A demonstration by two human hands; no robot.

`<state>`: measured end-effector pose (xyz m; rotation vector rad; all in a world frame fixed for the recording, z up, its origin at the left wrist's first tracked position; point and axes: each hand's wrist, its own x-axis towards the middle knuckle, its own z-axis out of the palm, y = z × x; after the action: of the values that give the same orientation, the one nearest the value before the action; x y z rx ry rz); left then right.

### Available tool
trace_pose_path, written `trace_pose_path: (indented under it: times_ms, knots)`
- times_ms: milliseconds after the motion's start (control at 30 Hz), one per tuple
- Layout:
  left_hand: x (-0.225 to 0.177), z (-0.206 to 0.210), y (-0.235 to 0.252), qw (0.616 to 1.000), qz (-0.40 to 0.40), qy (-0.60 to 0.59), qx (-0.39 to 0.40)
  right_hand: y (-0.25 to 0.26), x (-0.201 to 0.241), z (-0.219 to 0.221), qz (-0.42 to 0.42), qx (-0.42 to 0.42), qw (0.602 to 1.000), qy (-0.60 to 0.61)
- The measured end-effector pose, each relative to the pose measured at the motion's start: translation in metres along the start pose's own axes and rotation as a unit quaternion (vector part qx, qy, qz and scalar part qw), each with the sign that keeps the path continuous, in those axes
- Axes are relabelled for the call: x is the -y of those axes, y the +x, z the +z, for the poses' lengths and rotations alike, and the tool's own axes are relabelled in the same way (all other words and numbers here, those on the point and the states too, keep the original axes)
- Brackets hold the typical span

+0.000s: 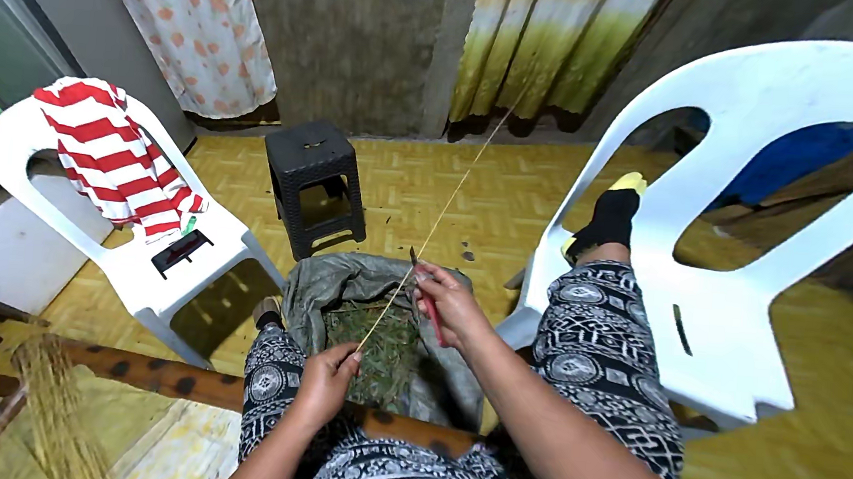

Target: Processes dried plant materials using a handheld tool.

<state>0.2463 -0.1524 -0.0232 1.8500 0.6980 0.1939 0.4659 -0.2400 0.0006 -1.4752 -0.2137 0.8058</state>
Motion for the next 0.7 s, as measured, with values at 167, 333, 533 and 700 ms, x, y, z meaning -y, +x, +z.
trace_pose_path:
  times_ms: [167,333,533,700]
  knots:
    - [0.016,-0.002,-0.005,1.000,0.010,-0.012,0.026,0.011,0.015,-0.011,0.031,-0.030,0.997,0.066]
    - [0.036,-0.011,-0.013,0.997,-0.003,-0.022,0.069,0.018,0.024,-0.021,0.061,-0.030,0.992,0.111]
    - [0.037,-0.018,-0.002,0.995,-0.071,-0.027,0.068,0.002,0.010,-0.007,0.058,0.022,0.990,0.124]
    - [0.008,-0.013,0.016,0.998,-0.049,-0.030,0.020,-0.016,-0.013,0.009,0.036,0.080,0.994,0.064]
